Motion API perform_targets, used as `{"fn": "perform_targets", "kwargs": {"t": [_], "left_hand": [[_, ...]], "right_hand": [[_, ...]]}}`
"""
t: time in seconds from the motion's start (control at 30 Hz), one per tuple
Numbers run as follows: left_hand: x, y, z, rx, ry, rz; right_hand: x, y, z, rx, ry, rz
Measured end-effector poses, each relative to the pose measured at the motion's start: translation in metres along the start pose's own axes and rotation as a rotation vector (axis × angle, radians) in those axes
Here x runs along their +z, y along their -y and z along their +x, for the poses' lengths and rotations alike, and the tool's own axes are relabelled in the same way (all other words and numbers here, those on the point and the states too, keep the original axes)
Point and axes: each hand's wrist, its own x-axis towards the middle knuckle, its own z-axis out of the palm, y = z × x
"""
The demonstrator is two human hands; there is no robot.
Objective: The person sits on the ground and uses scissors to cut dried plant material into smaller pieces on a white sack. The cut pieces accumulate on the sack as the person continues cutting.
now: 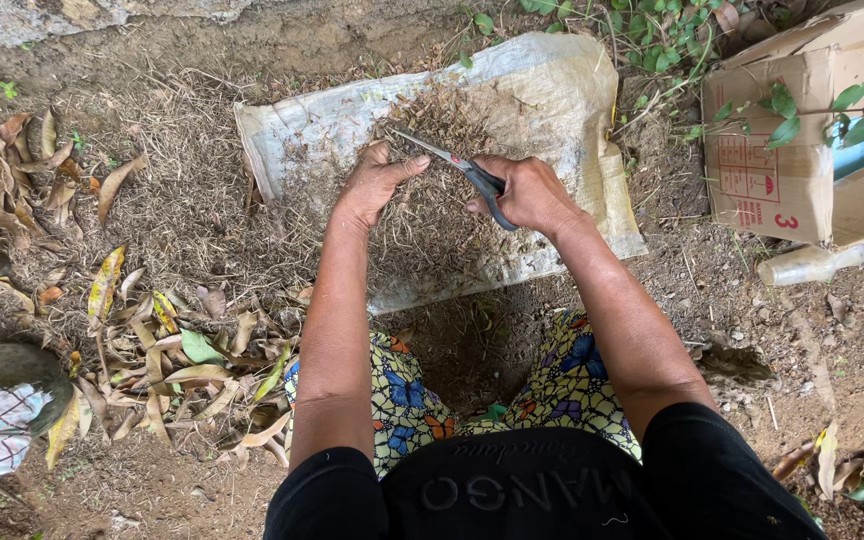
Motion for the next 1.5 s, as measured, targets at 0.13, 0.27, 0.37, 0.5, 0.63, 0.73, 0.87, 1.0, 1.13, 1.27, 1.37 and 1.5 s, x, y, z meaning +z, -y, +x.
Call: {"fn": "perform_targets", "kwargs": {"t": [0.13, 0.27, 0.37, 0.5, 0.63, 0.73, 0.87, 1.0, 1.13, 1.27, 1.37, 1.5], "left_hand": [[0.0, 0.003, -0.002, -0.053, 0.018, 0.047], [0.004, 0.004, -0.001, -0.065, 0.11, 0.065], [0.003, 0.003, 0.0, -0.031, 0.095, 0.114], [0.001, 0.002, -0.003, -0.008, 0.12, 0.093], [0.005, -0.001, -0.007, -0.031, 0.123, 0.205], [0.008, -0.004, -0.01, -0.021, 0.163, 0.173], [0.01, -0.009, -0.012, -0.112, 0.135, 0.208], [0.01, -0.009, -0.01, -0.024, 0.107, 0.174], [0.004, -0.003, -0.007, -0.015, 0.095, 0.039], [-0.009, 0.001, -0.001, -0.037, -0.106, -0.055], [-0.01, 0.001, -0.002, -0.008, 0.003, -0.076], [-0.003, -0.001, -0.003, 0.013, 0.011, -0.012]], "right_hand": [[-0.005, 0.004, -0.002, -0.049, 0.005, -0.069], [-0.005, 0.007, -0.005, -0.081, -0.026, -0.116], [-0.001, 0.008, -0.005, -0.021, 0.009, -0.089], [0.002, 0.009, -0.003, 0.049, 0.062, -0.045], [0.0, 0.015, -0.006, -0.049, 0.002, -0.07], [-0.001, 0.019, -0.01, -0.076, -0.046, -0.034], [0.002, 0.015, -0.009, -0.013, -0.004, -0.027], [0.01, 0.003, -0.005, -0.033, -0.052, -0.006], [0.009, -0.008, -0.002, 0.029, 0.003, 0.142], [-0.007, -0.015, -0.002, 0.109, 0.124, 0.188], [-0.006, -0.01, -0.006, 0.041, 0.174, 0.07], [0.004, -0.002, -0.006, 0.057, 0.133, -0.071]]}}
